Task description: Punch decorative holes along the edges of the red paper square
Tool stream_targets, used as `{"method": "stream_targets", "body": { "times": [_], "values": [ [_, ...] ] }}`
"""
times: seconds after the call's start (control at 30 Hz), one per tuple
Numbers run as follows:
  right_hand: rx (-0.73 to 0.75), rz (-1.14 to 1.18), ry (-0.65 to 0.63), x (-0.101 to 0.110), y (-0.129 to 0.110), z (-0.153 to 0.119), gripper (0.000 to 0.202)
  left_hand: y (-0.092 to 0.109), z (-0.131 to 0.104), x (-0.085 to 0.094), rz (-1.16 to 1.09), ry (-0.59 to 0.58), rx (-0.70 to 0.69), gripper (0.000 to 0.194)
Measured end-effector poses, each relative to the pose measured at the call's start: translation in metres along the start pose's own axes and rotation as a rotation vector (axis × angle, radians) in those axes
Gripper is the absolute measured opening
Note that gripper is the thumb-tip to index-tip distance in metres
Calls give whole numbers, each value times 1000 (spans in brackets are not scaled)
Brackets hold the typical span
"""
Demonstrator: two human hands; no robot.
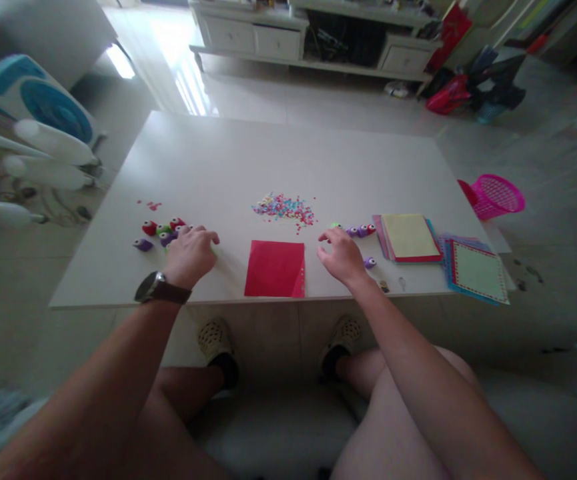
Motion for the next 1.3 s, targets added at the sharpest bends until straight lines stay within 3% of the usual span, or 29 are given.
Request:
{"method": "stream_targets", "body": {
  "times": [0.1,0.23,0.33,0.43,0.57,0.77,0.93,1.13,1.3],
  "values": [
    [-145,-184,-77,12,15,0,8,25,-2,-1,-43,46,-102,31],
    [-370,-376,-305,21,33,-9,14,73,-9,-17,-297,-38,-458,26],
    [-382,-364,-441,16,38,-12,21,98,-17,-32,-345,-135,-606,36],
    [-350,-270,-474,8,39,-9,20,108,-23,-44,-310,-192,-658,51],
    [-343,-95,-481,3,38,-2,19,107,-27,-48,-234,-210,-637,56],
    [-269,34,-518,1,27,-2,30,105,-27,-41,-153,-148,-494,34],
    [-167,97,-538,-4,23,-4,25,98,-20,-47,-199,-112,-377,45],
    [-133,-87,-368,-9,22,-7,22,94,-18,-53,-219,-162,-312,48],
    [-46,-93,-407,-19,11,-10,6,95,-17,-55,-215,-192,-287,45]
  ]
}}
Point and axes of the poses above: each hand's wrist, its own z-axis towards the middle knuckle, its own x-axis out of the back of the hand, y = z × x, the point moved 4 cm from there along z, towards the middle knuckle
